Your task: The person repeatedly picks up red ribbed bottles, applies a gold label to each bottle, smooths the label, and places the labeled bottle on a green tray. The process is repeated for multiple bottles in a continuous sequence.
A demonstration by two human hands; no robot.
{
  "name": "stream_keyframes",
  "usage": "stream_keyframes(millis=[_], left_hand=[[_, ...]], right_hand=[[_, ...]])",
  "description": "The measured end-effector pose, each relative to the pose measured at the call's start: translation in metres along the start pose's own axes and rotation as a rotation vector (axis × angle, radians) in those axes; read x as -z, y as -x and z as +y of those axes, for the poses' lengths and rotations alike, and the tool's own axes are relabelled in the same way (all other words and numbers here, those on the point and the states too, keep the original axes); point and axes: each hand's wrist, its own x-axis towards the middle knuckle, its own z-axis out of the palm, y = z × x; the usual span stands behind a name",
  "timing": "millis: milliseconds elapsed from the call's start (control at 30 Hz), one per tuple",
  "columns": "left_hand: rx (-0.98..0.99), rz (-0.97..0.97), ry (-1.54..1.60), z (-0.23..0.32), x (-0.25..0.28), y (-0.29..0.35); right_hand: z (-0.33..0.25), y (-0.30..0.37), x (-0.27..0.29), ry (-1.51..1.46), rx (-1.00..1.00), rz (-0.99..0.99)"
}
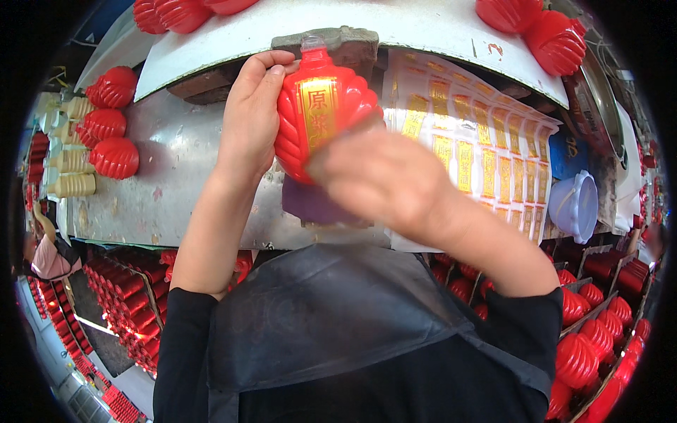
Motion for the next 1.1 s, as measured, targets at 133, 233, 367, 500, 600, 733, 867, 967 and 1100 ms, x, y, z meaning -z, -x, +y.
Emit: stream_keyframes(millis=[133,233,367,500,600,733,867,967,1100], left_hand=[[0.067,0.001,0.057,0.000,0.000,-0.002],[0.110,0.011,0.080,0.006,-0.002,-0.001],[0.124,-0.021,0.125,0.019,-0.002,0.006],[-0.006,-0.144,-0.025,0.028,0.006,0.007],[-0.183,-0.202,-0.254,0.029,0.008,0.010],[-0.255,-0.089,-0.469,0.033,0.006,0.017],[-0.452,-0.053,-0.571,0.044,0.003,0.018],[-0.427,0.002,-0.577,0.050,0.002,0.019],[-0.657,0.083,-0.822,0.051,-0.002,0.019]], right_hand=[[-0.012,0.011,-0.006,-0.045,0.068,0.060],[-0.002,0.012,-0.006,0.022,-0.245,0.218],[-0.007,0.008,-0.010,0.008,0.066,0.125],[-0.015,-0.008,-0.005,-0.095,-0.240,0.074],[0.001,-0.028,0.001,0.087,-0.511,0.221],[0.005,-0.040,0.003,0.036,-0.544,0.337],[0.000,-0.042,0.004,0.148,-0.626,0.235],[-0.001,-0.041,0.008,0.046,-0.634,0.360],[0.001,-0.038,0.007,0.102,-0.526,0.203]])
